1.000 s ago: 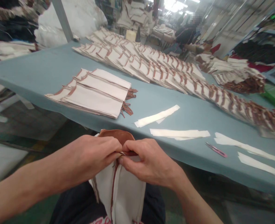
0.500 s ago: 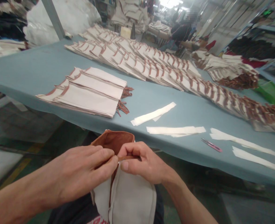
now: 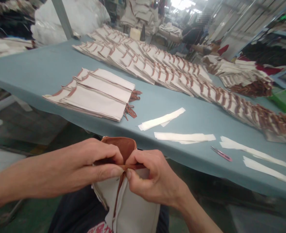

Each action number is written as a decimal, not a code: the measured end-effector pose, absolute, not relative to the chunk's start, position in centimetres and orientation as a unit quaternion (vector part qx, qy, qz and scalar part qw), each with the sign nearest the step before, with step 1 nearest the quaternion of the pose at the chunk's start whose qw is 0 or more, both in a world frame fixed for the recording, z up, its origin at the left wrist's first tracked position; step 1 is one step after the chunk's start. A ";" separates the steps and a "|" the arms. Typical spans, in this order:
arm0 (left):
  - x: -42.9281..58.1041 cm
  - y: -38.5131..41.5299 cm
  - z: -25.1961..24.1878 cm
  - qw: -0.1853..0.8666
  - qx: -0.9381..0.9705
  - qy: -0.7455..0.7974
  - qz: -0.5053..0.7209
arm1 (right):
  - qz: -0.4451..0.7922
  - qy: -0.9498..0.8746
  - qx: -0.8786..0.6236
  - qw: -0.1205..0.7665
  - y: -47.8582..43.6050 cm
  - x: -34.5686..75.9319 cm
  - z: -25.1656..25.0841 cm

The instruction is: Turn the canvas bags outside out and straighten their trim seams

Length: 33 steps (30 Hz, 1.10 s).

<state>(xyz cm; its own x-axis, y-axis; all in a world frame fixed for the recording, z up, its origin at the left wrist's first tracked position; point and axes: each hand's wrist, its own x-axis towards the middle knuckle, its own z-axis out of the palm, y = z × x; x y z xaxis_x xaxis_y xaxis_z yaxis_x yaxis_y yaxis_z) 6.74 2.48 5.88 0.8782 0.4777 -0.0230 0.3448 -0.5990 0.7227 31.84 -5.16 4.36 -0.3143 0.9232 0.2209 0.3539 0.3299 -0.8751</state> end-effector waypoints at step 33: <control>9.4 0.0 3.1 0.389 0.867 0.262 0.168 | 0.410 -0.724 -0.446 0.330 -4.1 36.1 2.2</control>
